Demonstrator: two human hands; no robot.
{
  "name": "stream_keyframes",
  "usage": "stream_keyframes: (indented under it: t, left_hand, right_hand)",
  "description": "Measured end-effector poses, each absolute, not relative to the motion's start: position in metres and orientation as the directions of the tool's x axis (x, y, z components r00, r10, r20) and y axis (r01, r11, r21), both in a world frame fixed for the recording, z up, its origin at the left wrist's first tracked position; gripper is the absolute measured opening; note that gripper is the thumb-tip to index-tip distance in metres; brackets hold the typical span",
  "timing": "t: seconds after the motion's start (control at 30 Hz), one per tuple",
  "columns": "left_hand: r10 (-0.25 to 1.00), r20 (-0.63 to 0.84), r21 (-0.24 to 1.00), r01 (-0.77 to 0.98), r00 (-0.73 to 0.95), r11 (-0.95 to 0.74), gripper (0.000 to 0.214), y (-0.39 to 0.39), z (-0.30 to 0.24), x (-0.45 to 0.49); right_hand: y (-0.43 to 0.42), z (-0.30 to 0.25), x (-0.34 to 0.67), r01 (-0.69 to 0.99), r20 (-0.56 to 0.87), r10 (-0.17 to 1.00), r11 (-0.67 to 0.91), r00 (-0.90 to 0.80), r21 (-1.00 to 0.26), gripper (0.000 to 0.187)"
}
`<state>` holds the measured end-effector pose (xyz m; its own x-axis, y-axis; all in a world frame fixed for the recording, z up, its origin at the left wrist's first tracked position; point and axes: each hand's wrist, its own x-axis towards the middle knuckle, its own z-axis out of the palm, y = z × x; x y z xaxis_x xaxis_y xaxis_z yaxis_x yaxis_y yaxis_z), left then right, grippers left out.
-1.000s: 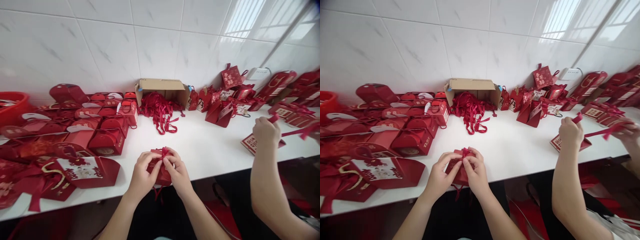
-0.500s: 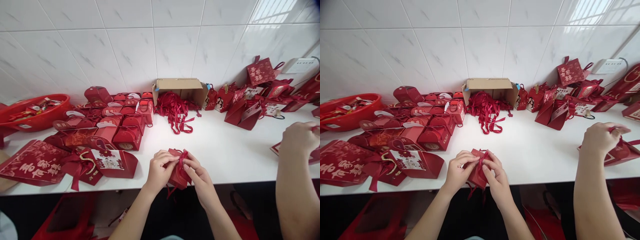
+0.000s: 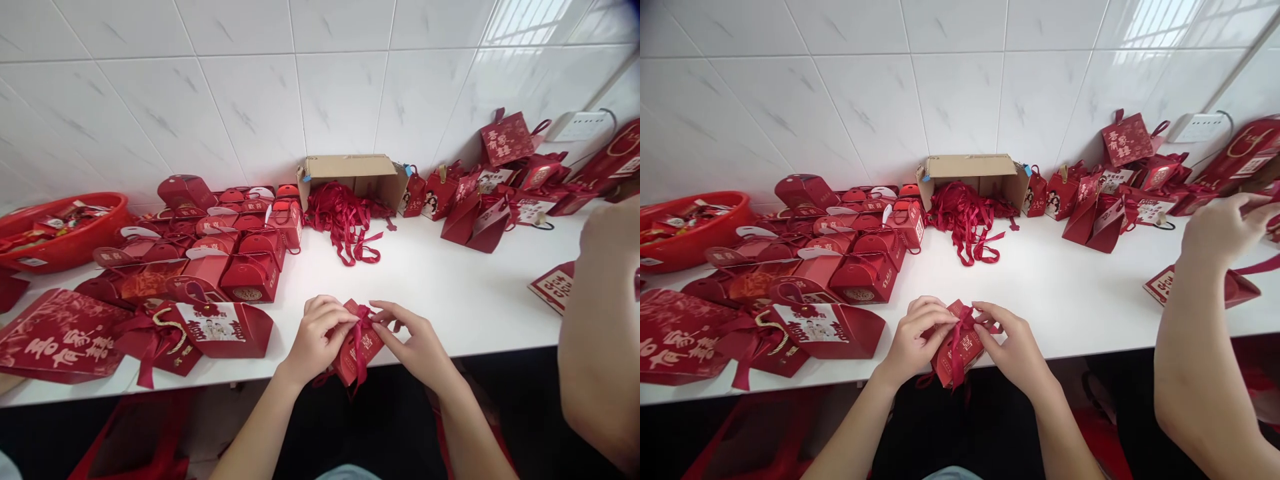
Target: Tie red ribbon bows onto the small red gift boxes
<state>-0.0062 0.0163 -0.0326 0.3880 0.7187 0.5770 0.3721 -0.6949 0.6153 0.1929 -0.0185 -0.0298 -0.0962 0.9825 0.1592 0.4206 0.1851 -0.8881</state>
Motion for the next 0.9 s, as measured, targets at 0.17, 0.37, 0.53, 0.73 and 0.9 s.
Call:
stream_keyframes:
  t: [0.17,0.37,0.53,0.73,0.9]
  left_hand:
    - [0.707,0.586,0.610,0.358,0.396,-0.707,0.013,0.018,-0.033,-0.006]
    - [0.695,0.579,0.603,0.351,0.425,-0.717,0.012,0.020,-0.032,-0.006]
    - [0.716,0.525,0.630,0.355,0.460,-0.690,0.013,0.023,-0.025,-0.009]
    - [0.715,0.470,0.625,0.377,0.518,-0.684,0.014,0.028,-0.016,-0.014]
    - [0.697,0.464,0.579,0.408,0.547,-0.706,0.015,0.029,-0.013,-0.017]
  right_hand:
    - [-0.018,-0.026,0.195,0.536,0.214,0.967,0.255,-0.140,-0.805,0.022]
    - [-0.027,-0.005,0.199,0.478,0.131,0.961,0.237,-0.245,-0.846,0.019]
    - [-0.020,0.007,0.205,0.497,0.193,0.915,0.359,-0.353,-0.790,0.022]
    - [0.011,-0.006,0.201,0.412,0.412,0.737,0.654,-0.535,-0.634,0.030]
    - [0.014,-0.013,0.198,0.455,0.436,0.695,0.711,-0.571,-0.537,0.028]
